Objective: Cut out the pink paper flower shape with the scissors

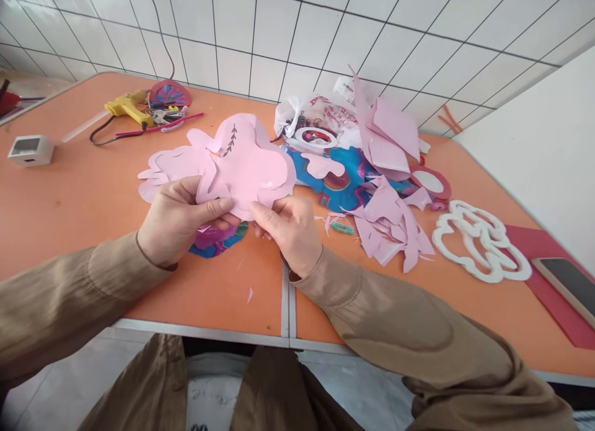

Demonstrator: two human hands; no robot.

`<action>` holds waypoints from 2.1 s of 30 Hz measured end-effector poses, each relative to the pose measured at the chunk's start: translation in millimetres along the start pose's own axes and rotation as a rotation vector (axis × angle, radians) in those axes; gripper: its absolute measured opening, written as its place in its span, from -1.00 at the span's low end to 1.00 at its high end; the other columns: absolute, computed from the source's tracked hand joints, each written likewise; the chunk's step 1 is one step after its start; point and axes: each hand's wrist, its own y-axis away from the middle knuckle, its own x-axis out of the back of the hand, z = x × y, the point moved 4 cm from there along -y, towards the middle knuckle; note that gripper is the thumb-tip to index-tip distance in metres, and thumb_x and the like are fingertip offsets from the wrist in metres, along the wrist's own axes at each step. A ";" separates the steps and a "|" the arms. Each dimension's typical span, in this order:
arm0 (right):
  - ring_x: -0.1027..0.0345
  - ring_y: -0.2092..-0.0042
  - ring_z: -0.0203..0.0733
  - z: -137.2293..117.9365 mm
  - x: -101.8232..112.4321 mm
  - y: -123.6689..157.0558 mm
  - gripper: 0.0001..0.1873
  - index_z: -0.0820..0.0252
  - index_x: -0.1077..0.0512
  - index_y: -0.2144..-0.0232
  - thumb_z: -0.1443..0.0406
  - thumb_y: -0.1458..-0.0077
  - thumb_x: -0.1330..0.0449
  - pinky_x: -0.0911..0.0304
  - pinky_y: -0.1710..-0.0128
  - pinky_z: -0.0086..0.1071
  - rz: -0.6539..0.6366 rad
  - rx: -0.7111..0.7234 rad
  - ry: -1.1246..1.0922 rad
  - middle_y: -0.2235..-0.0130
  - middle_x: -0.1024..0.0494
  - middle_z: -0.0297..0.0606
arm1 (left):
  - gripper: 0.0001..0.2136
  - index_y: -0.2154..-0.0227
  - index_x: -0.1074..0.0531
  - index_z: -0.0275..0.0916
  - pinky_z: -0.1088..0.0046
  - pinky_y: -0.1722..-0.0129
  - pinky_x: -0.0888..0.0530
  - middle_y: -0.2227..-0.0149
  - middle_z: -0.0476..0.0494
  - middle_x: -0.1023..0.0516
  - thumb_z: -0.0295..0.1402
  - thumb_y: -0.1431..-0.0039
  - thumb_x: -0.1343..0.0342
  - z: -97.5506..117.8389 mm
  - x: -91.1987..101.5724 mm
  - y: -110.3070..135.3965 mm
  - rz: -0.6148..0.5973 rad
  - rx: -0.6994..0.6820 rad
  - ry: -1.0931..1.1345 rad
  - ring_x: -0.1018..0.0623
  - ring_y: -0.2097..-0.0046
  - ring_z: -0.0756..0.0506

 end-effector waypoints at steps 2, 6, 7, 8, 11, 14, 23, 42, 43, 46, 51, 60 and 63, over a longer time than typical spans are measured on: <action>-0.24 0.59 -0.31 -0.9 0.0 0.7 -0.68 0.13 -0.43 0.69 0.14 0.01 -0.30 -0.11 0.58 -0.34 0.018 0.001 0.033 0.66 -0.45 -0.32 | -0.83 0.46 -0.50 -0.36 0.58 0.55 -0.51 0.56 -0.11 -0.61 -0.45 0.07 -0.39 -0.4 0.5 0.1 0.009 0.004 0.004 -0.59 0.56 -0.02; -0.24 0.61 -0.31 -1.8 -1.6 1.4 -0.72 0.13 -0.41 0.70 0.17 0.06 -0.30 -0.11 0.62 -0.37 0.035 0.000 0.075 0.68 -0.43 -0.34 | -0.83 0.46 -0.48 -0.36 0.60 0.57 -0.49 0.57 -0.12 -0.62 -0.46 0.05 -0.38 -1.8 1.5 -0.1 0.019 0.021 0.018 -0.59 0.56 -0.01; -0.23 0.62 -0.32 -2.0 -2.0 1.4 -0.71 0.13 -0.40 0.71 0.18 0.06 -0.29 -0.10 0.62 -0.38 0.036 -0.001 0.080 0.68 -0.42 -0.34 | -0.83 0.46 -0.48 -0.36 0.60 0.58 -0.49 0.57 -0.12 -0.62 -0.46 0.05 -0.38 -2.2 1.7 -0.3 0.021 0.025 0.020 -0.59 0.56 -0.02; -0.23 0.62 -0.32 -2.2 -2.4 1.4 -0.70 0.13 -0.39 0.72 0.19 0.06 -0.29 -0.09 0.63 -0.39 0.036 -0.003 0.086 0.69 -0.42 -0.35 | -0.83 0.46 -0.48 -0.36 0.60 0.58 -0.48 0.56 -0.13 -0.62 -0.46 0.05 -0.38 -2.6 1.9 -0.5 0.022 0.033 0.023 -0.59 0.56 -0.02; -0.22 0.63 -0.34 -2.5 -2.4 1.1 -0.70 0.14 -0.37 0.73 0.20 0.06 -0.28 -0.07 0.65 -0.42 0.043 -0.006 0.111 0.70 -0.41 -0.35 | -0.82 0.45 -0.47 -0.36 0.60 0.59 -0.48 0.56 -0.14 -0.62 -0.45 0.05 -0.39 -4.1 2.1 -1.3 0.019 0.057 0.047 -0.60 0.55 -0.03; -0.21 0.64 -0.35 -2.6 -2.4 0.4 -0.69 0.16 -0.37 0.73 0.20 0.06 -0.27 -0.06 0.66 -0.43 0.050 -0.004 0.127 0.70 -0.40 -0.35 | -0.79 0.46 -0.46 -0.37 0.63 0.60 -0.46 0.57 -0.15 -0.62 -0.45 0.07 -0.41 -5.1 1.7 -2.1 0.008 0.080 0.076 -0.59 0.57 -0.01; -0.21 0.64 -0.35 -5.9 -3.2 -0.1 -0.72 0.15 -0.37 0.72 0.22 0.06 -0.25 -0.05 0.67 -0.44 0.053 0.012 0.178 0.73 -0.35 -0.39 | -0.77 0.44 -0.45 -0.37 0.65 0.59 -0.48 0.58 -0.15 -0.61 -0.36 -0.03 -0.38 -3.9 0.7 -2.7 -0.049 0.135 0.105 -0.55 0.61 0.02; -0.18 0.63 -0.37 8.7 -2.7 -4.0 -0.68 0.20 -0.41 0.69 0.16 0.04 -0.29 -0.01 0.65 -0.45 0.003 -0.019 0.080 0.71 -0.38 -0.37 | -0.84 0.46 -0.48 -0.37 0.69 0.61 -0.45 0.63 -0.15 -0.57 -0.55 -0.25 -0.12 -10.8 3.3 -5.9 -0.072 0.299 0.268 -0.52 0.65 0.05; -0.19 0.63 -0.36 10.4 -2.7 -4.5 -0.67 0.21 -0.41 0.69 0.15 0.04 -0.30 -0.01 0.65 -0.45 -0.003 -0.026 0.065 0.70 -0.38 -0.36 | -0.85 0.46 -0.48 -0.37 0.69 0.61 -0.45 0.63 -0.15 -0.57 -0.55 -0.24 -0.12 -10.9 3.3 -6.0 -0.074 0.292 0.276 -0.52 0.65 0.05; -0.19 0.62 -0.36 12.9 -2.6 -6.0 -0.67 0.22 -0.43 0.67 0.14 0.04 -0.30 -0.01 0.64 -0.45 -0.014 -0.037 0.040 0.69 -0.39 -0.35 | -0.84 0.46 -0.48 -0.37 0.69 0.62 -0.46 0.62 -0.16 -0.57 -0.56 -0.24 -0.11 -10.9 3.1 -6.4 -0.085 0.282 0.301 -0.53 0.64 0.04; -0.17 0.62 -0.37 10.5 -1.1 -8.3 -0.71 0.22 -0.43 0.64 0.14 0.09 -0.31 0.01 0.64 -0.44 -0.002 -0.050 0.017 0.69 -0.37 -0.38 | -0.76 0.48 -0.46 -0.39 0.68 0.61 -0.49 0.60 -0.21 -0.58 -0.61 -0.29 -0.01 -8.8 2.7 -5.6 -0.113 0.313 0.318 -0.57 0.61 0.01; -0.11 0.63 -0.40 11.4 -3.6 -8.8 -0.68 0.21 -0.40 0.64 0.11 0.14 -0.34 0.06 0.63 -0.44 -0.049 -0.129 -0.084 0.70 -0.34 -0.41 | -0.79 0.46 -0.48 -0.40 0.68 0.61 -0.50 0.60 -0.17 -0.58 -0.57 -0.30 -0.04 -13.4 3.6 -5.3 -0.177 0.349 0.347 -0.55 0.62 0.03; -0.11 0.63 -0.41 8.2 -5.5 -8.8 -0.71 0.22 -0.42 0.61 0.13 0.19 -0.36 0.08 0.63 -0.45 -0.057 -0.154 -0.157 0.69 -0.33 -0.43 | -0.81 0.44 -0.48 -0.39 0.67 0.59 -0.51 0.59 -0.16 -0.58 -0.56 -0.30 -0.05 -14.8 4.1 -5.9 -0.200 0.333 0.357 -0.57 0.59 0.03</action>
